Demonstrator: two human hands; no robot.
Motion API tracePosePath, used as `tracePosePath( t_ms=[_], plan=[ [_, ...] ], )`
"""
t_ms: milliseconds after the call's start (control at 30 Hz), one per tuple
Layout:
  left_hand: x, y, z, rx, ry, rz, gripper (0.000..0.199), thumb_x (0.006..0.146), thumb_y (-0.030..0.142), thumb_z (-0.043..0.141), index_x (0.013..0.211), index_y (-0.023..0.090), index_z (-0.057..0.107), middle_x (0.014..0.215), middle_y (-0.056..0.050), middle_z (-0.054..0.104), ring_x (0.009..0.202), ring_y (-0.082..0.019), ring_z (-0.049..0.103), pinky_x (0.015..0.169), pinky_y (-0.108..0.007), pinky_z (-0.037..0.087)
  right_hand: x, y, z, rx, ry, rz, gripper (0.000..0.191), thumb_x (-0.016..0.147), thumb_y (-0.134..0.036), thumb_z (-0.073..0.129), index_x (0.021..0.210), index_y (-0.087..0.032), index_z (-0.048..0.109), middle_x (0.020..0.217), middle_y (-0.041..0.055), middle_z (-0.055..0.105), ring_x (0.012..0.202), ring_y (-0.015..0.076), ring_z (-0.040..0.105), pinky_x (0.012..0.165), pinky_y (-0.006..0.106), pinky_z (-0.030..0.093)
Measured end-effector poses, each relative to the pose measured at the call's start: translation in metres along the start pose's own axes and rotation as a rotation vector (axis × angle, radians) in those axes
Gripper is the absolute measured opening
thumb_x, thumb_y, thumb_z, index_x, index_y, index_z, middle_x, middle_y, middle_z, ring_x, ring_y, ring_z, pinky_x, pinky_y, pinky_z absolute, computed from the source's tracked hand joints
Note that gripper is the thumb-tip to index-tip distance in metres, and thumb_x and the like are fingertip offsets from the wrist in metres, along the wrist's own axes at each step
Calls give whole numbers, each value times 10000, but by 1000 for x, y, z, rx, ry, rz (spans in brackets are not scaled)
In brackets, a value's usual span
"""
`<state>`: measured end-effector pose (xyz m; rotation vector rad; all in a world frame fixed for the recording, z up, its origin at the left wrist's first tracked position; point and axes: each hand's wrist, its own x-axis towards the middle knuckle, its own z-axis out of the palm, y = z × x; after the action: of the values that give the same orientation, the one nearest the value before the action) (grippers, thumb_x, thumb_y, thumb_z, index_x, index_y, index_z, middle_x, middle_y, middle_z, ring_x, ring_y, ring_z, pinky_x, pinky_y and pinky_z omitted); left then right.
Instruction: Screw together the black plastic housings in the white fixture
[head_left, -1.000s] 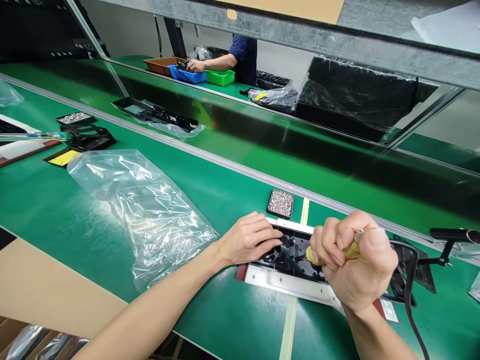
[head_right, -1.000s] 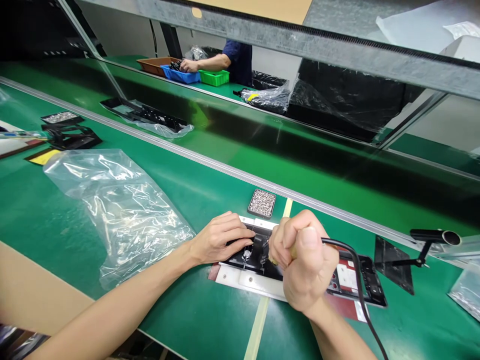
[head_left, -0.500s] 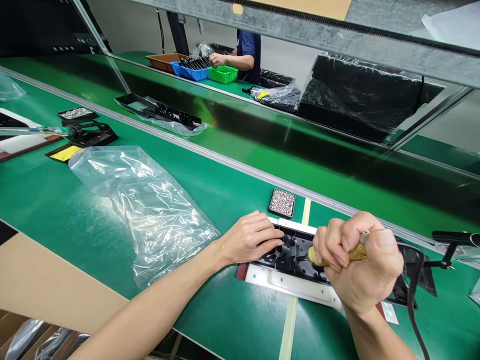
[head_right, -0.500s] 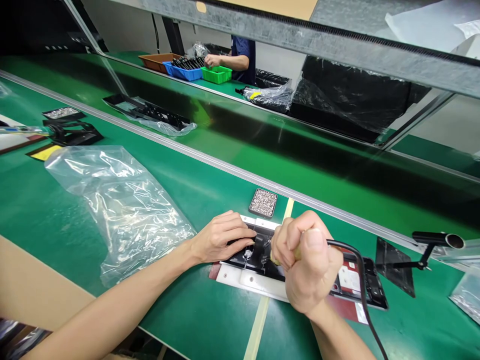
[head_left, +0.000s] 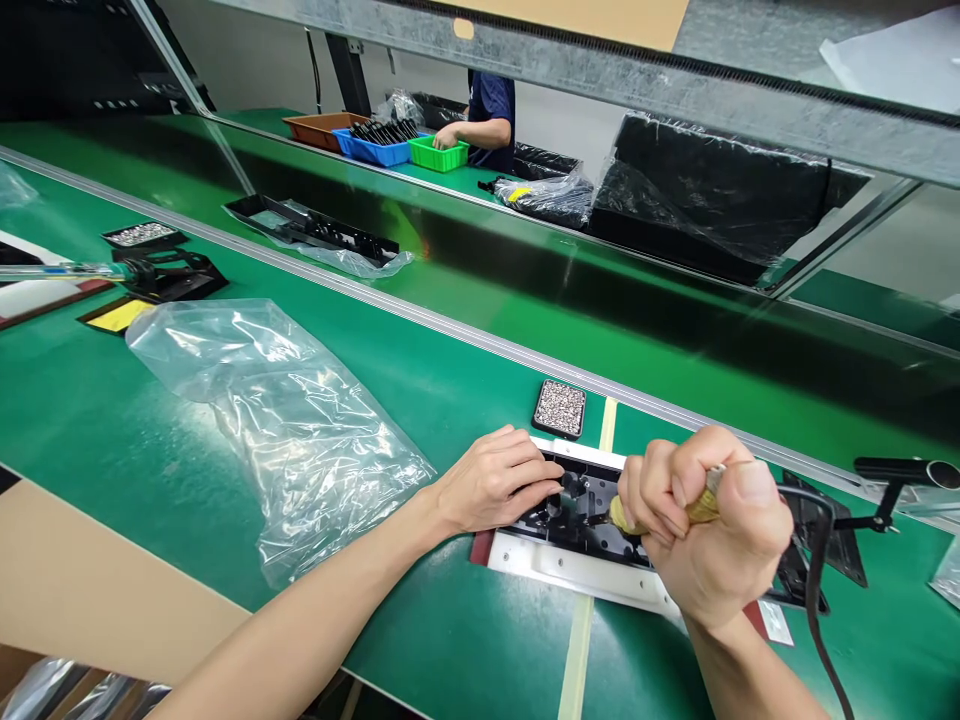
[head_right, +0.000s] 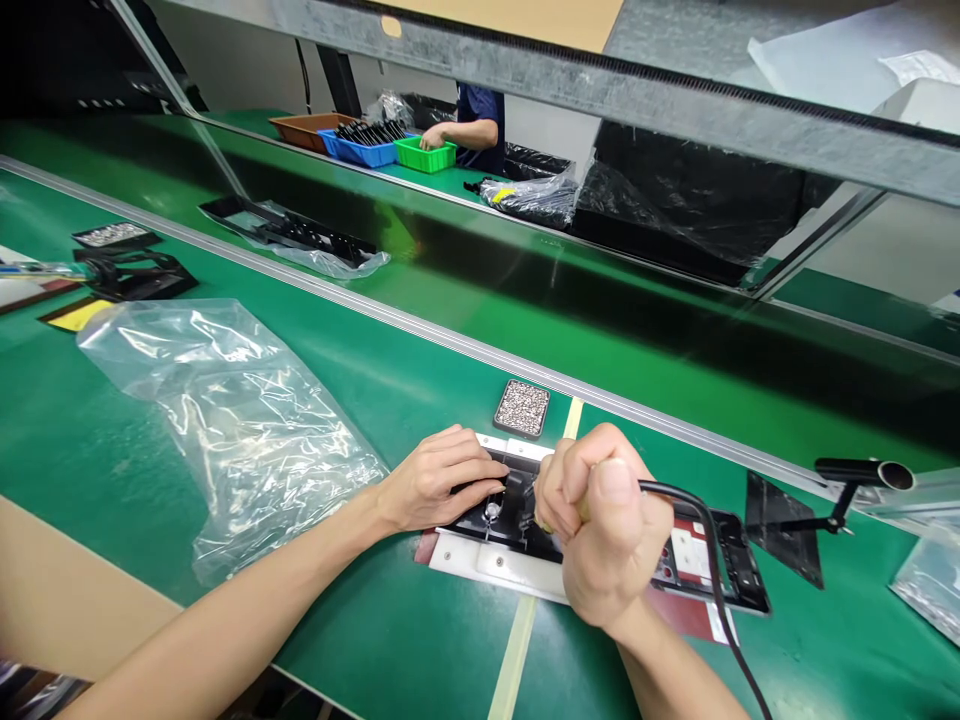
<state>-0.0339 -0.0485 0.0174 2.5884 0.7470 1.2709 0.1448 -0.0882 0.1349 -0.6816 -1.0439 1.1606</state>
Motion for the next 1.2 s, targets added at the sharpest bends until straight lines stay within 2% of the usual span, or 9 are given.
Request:
tracePosePath(
  t_ms=[567,1200],
  plan=[
    [4,1,0,39,-9,10,154,1046,276,594,1079,157,685,849,-37,688,765,-167,602,661,-346,407,2,-1,-2,-19,12,-13,405,912,-441,595,605,-194,503,426,-56,317,369,81,269,365,193,280],
    [4,3,-1,33,-4,9,131,1035,255,606,1073,154,681,858,-40,692,768,-169,614,672,-334,421,3,-2,0,-37,-25,-26,474,934,-524,565,602,-198,470,416,-59,289,370,77,229,347,182,251]
  ],
)
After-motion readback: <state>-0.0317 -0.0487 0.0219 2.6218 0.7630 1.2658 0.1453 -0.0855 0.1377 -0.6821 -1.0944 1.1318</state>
